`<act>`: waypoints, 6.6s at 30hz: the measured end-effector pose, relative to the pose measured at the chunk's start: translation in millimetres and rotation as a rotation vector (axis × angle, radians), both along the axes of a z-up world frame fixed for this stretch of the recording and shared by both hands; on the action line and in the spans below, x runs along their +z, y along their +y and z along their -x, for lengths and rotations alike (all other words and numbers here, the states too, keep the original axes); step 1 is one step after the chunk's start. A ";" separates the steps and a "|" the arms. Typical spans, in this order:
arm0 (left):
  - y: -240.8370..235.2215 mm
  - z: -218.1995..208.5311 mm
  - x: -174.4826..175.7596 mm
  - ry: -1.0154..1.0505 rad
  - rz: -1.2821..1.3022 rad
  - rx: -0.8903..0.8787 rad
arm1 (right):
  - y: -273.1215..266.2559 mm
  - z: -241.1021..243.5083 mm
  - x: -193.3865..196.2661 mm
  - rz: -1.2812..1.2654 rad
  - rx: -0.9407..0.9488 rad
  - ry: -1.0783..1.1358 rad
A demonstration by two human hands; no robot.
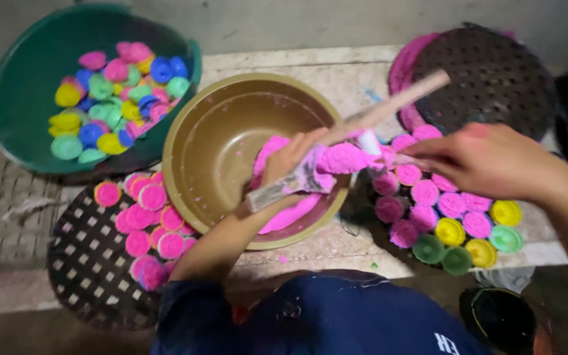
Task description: The person scoops pink paste from a bowl and uses a wooden press to form cylindrical shapes, placing them into a woven basket. The person repeats this process, filling the basket with pink cylindrical items.
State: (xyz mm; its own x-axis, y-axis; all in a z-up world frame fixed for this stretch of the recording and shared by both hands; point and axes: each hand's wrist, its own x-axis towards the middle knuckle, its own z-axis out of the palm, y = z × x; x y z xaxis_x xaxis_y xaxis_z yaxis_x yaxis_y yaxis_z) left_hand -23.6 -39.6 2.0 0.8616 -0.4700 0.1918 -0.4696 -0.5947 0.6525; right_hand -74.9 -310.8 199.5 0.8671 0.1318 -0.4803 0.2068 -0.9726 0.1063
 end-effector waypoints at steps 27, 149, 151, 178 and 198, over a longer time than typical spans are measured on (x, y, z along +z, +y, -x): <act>-83.1 43.7 50.1 0.401 0.004 0.015 | 0.8 122.3 0.1 0.073 0.333 -0.583; -296.7 164.0 -122.3 -0.268 -0.052 -0.666 | -179.5 341.3 -204.7 -1.821 -0.725 -0.746; -295.6 163.0 -125.9 -0.254 -0.050 -0.676 | -179.2 346.3 -212.8 -1.820 -0.750 -0.750; -342.2 51.4 -72.4 1.436 2.054 -0.851 | -254.2 223.0 -167.0 -0.882 -1.167 0.344; -329.6 19.8 -102.4 1.437 2.076 -0.973 | -189.6 196.5 -165.2 -0.744 -0.758 -0.003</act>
